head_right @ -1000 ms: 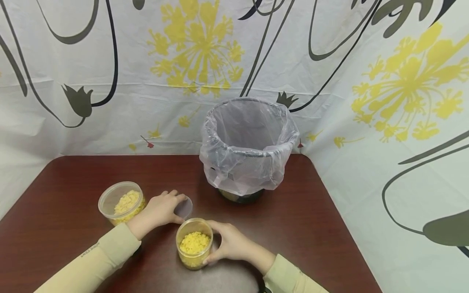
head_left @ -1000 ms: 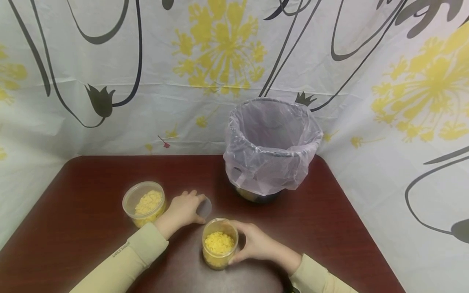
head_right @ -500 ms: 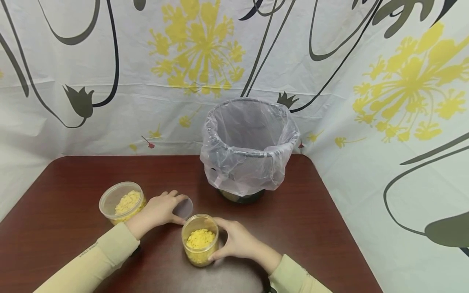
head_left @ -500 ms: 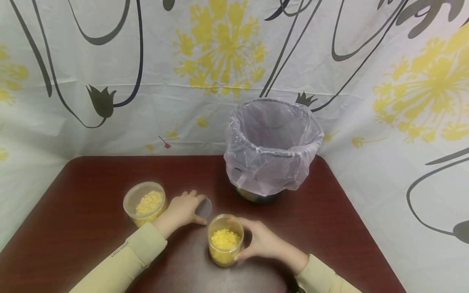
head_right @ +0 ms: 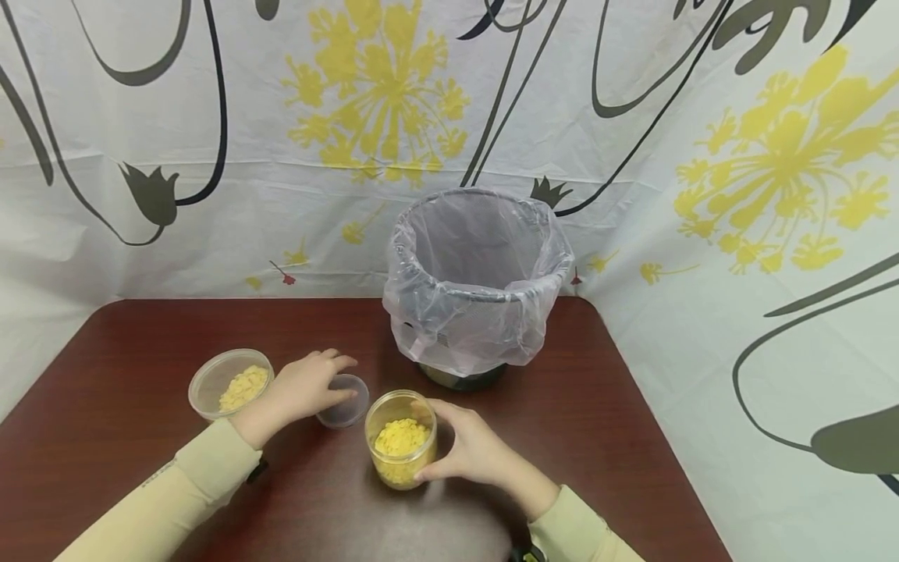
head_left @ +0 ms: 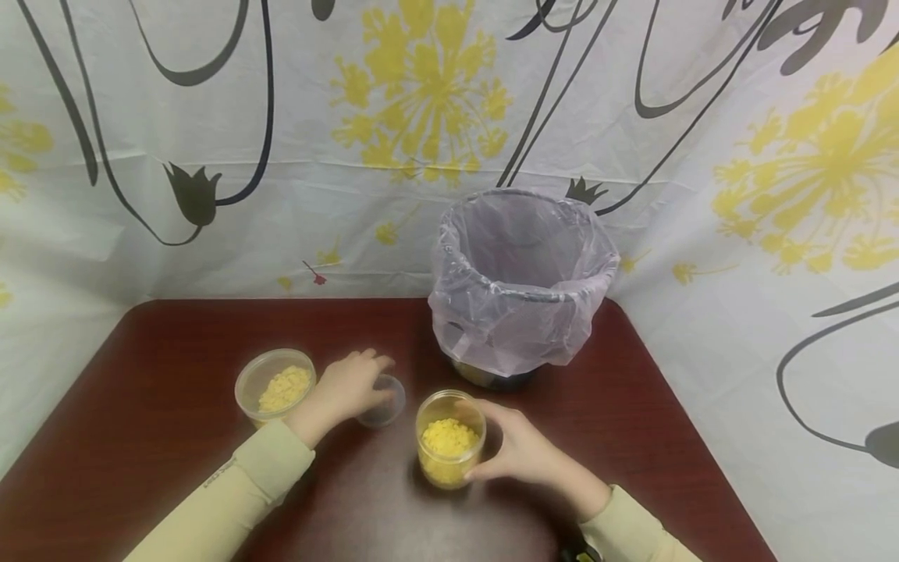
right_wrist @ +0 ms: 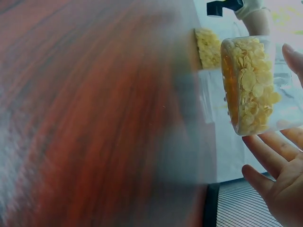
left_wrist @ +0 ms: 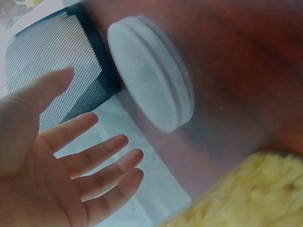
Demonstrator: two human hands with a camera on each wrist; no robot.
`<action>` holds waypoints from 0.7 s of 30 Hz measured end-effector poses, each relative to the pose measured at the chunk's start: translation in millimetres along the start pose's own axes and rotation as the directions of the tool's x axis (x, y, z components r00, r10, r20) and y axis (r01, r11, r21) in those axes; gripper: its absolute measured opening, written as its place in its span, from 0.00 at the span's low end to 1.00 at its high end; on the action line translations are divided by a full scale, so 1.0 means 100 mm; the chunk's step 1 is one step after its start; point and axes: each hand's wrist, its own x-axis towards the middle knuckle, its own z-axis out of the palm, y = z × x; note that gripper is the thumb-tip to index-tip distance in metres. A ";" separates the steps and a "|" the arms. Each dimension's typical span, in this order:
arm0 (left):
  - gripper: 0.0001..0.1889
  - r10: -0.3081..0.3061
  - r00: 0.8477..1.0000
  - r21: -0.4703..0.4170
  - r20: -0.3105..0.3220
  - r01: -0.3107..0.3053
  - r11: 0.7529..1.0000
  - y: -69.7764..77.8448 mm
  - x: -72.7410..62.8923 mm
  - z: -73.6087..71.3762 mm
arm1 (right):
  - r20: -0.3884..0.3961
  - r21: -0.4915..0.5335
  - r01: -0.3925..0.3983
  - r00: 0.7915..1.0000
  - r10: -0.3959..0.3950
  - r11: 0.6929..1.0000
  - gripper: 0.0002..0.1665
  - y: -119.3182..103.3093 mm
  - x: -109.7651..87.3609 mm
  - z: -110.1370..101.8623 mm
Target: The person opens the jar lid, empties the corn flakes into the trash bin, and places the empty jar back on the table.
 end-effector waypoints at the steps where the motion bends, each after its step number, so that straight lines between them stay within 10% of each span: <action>1: 0.25 0.000 1.000 -0.006 -0.015 -0.001 1.000 0.00 0.01 -0.03 | -0.009 -0.004 -0.002 1.000 0.002 1.000 0.50 0.04 -0.01 -0.01; 12: 0.23 0.007 0.973 -0.109 -0.231 -0.033 0.993 -0.07 0.12 -0.40 | -0.067 -0.020 0.022 0.997 -0.023 1.000 0.51 0.00 -0.03 -0.20; 21: 0.27 -0.034 0.959 -0.174 -0.282 -0.016 0.985 -0.03 0.18 -0.66 | -0.120 -0.093 -0.016 0.993 0.004 0.995 0.51 -0.14 -0.02 -0.42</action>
